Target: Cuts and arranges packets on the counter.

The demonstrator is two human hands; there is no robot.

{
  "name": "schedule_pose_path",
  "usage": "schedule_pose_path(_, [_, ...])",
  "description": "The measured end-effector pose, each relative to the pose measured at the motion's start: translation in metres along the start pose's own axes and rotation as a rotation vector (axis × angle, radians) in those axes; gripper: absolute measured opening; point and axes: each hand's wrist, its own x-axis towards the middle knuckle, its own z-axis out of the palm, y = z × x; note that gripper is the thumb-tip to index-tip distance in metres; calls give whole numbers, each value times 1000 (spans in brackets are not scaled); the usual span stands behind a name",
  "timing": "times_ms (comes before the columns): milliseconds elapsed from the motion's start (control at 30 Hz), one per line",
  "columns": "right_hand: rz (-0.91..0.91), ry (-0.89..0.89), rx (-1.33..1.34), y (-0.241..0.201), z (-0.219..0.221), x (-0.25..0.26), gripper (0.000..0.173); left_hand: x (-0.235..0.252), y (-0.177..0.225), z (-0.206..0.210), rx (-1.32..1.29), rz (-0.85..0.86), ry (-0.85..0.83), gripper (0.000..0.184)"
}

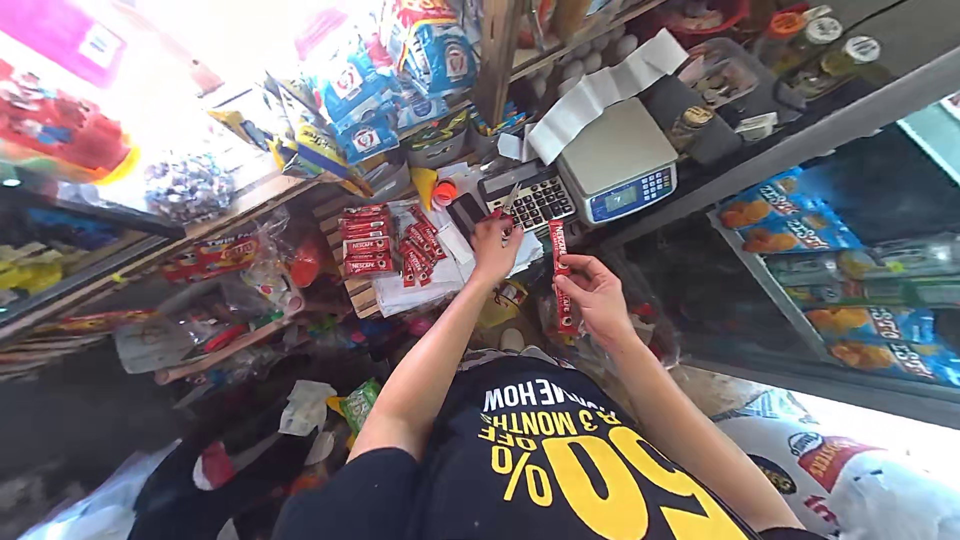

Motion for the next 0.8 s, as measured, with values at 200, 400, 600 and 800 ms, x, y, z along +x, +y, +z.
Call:
schedule_pose_path(200, [-51,-174,-140,-2,5,17,34,-38,24,30,-430,0,-4,36])
schedule_pose_path(400, [-16,-110,7,-9,8,40,36,-66,20,17,-250,-56,-22,46])
schedule_pose_path(600, [62,-264,147,1,25,39,35,-68,2,33,-234,-196,4,26])
schedule_pose_path(800, [281,-330,70,13,49,36,28,-72,-9,22,35,-115,93,24])
